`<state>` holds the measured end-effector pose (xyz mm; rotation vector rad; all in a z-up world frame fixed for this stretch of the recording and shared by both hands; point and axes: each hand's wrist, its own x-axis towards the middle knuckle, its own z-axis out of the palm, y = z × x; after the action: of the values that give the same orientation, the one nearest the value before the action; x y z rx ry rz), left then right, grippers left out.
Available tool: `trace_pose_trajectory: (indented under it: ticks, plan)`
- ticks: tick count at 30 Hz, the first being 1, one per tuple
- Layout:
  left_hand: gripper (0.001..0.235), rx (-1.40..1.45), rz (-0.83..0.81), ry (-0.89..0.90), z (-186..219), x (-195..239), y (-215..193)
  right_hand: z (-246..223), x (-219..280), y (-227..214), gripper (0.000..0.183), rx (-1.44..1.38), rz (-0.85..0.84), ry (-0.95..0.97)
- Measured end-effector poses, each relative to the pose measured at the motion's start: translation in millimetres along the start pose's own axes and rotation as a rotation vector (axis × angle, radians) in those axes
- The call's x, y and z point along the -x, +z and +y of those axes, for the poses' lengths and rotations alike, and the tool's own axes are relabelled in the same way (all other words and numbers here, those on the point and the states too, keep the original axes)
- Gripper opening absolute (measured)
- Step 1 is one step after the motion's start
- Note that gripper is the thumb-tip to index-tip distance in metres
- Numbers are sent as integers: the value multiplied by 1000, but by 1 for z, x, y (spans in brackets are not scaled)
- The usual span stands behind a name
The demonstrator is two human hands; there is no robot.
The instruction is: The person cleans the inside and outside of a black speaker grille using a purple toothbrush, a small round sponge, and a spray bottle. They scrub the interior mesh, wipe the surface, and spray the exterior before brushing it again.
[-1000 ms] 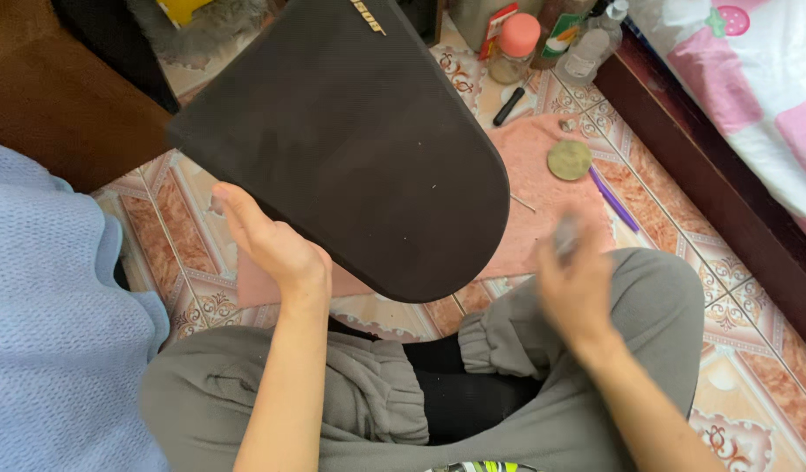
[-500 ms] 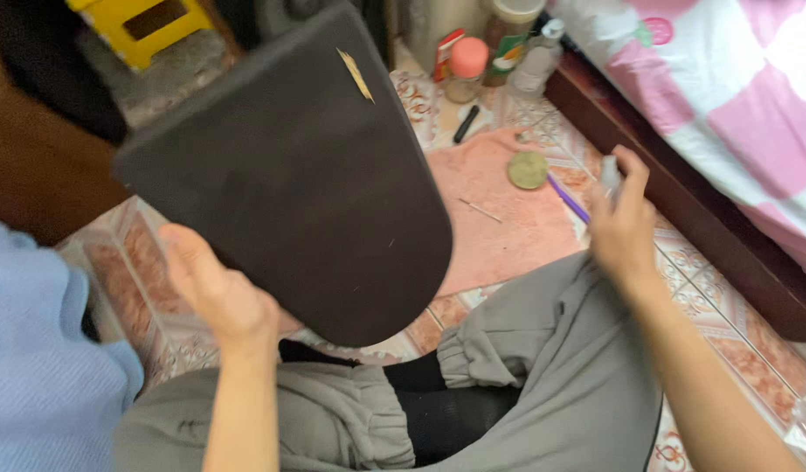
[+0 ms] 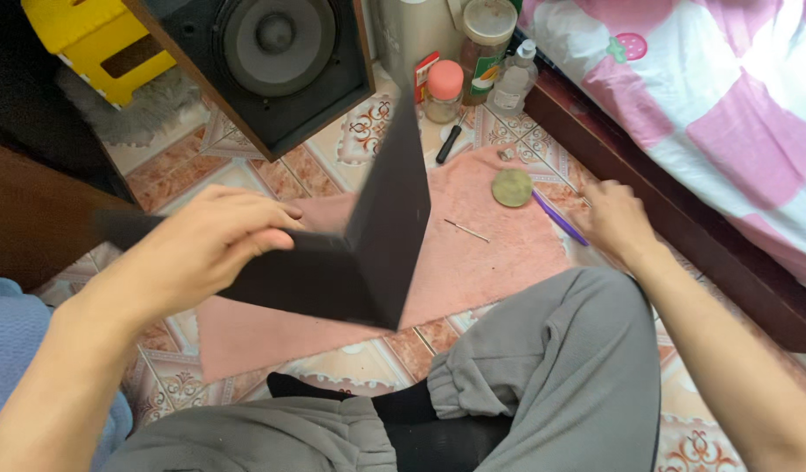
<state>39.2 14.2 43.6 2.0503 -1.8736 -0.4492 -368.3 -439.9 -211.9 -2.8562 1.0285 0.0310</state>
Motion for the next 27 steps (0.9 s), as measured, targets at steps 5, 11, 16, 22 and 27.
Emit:
trace_pose_trajectory:
  ticks: [5,11,16,22,27]
  plan:
    - [45,-14,-60,201,-20,1,18,-24,-27,7,58,-231,-226,-109]
    - [27,-39,-95,35,-15,45,45,-10,-18,-7,42,-54,-404,181]
    - [46,80,11,27,56,65,50,-4,30,-9,33,-406,14,307]
    - [65,-79,304,-99,101,62,117,-170,126,-83,9,-714,140,31]
    - [38,-129,503,-97,87,43,136,-276,149,-103,12,-922,153,-404]
